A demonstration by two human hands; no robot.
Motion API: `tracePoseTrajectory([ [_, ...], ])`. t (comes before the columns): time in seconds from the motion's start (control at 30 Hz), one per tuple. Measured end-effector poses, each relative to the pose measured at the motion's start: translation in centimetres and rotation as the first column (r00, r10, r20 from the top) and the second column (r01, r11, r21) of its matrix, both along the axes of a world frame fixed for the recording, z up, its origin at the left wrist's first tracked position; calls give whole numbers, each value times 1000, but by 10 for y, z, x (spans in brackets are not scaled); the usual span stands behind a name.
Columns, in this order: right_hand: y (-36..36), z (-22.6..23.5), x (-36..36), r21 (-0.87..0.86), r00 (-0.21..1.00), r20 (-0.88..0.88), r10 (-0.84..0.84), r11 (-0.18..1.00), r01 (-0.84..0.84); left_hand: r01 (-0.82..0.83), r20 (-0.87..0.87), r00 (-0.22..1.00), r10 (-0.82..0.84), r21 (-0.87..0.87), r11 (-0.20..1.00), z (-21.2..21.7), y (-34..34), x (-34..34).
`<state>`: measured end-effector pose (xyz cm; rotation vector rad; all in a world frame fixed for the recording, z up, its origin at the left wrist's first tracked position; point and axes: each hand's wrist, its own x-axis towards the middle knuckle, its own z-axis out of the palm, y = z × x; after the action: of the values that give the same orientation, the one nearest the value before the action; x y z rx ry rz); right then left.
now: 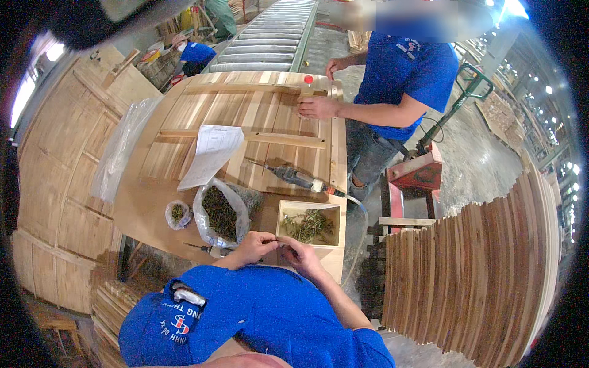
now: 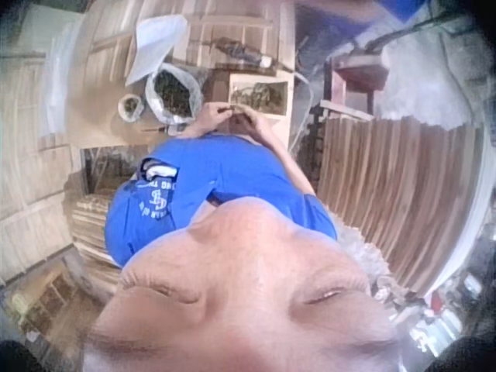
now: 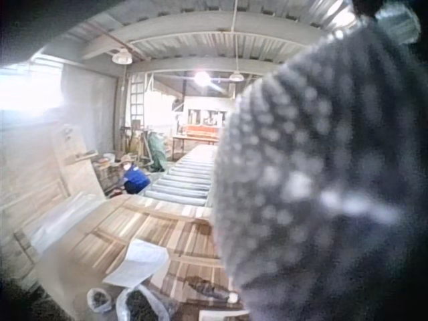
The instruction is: The person sorts small metal fasteners by hand from a plastic bag into a small wooden box on a workbench. They repeatedly pick up fasteners and place them into the box while other workers move in the background.
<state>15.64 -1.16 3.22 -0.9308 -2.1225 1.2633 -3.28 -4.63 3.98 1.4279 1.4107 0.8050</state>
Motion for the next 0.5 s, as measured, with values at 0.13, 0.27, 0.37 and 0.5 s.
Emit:
tracePoseTrajectory([
  [0.13, 1, -7, -3, -20, 986, -144, -84, 996, 82, 15, -31, 999, -12, 103, 995, 1, -1, 4],
  [0.27, 7, -2, 4, -6, 998, -21, -63, 998, 63, -9, -120, 992, 27, 147, 989, 1, -2, 7],
  [0.37, 8, -5, 6, 14, 996, -27, -81, 997, 82, -15, -144, 988, 45, 201, 979, -3, 0, 6],
  [0.5, 8, 5, 5, -72, 997, -11, -78, 994, 77, -29, -109, 993, 45, 147, 989, 1, -1, 6],
])
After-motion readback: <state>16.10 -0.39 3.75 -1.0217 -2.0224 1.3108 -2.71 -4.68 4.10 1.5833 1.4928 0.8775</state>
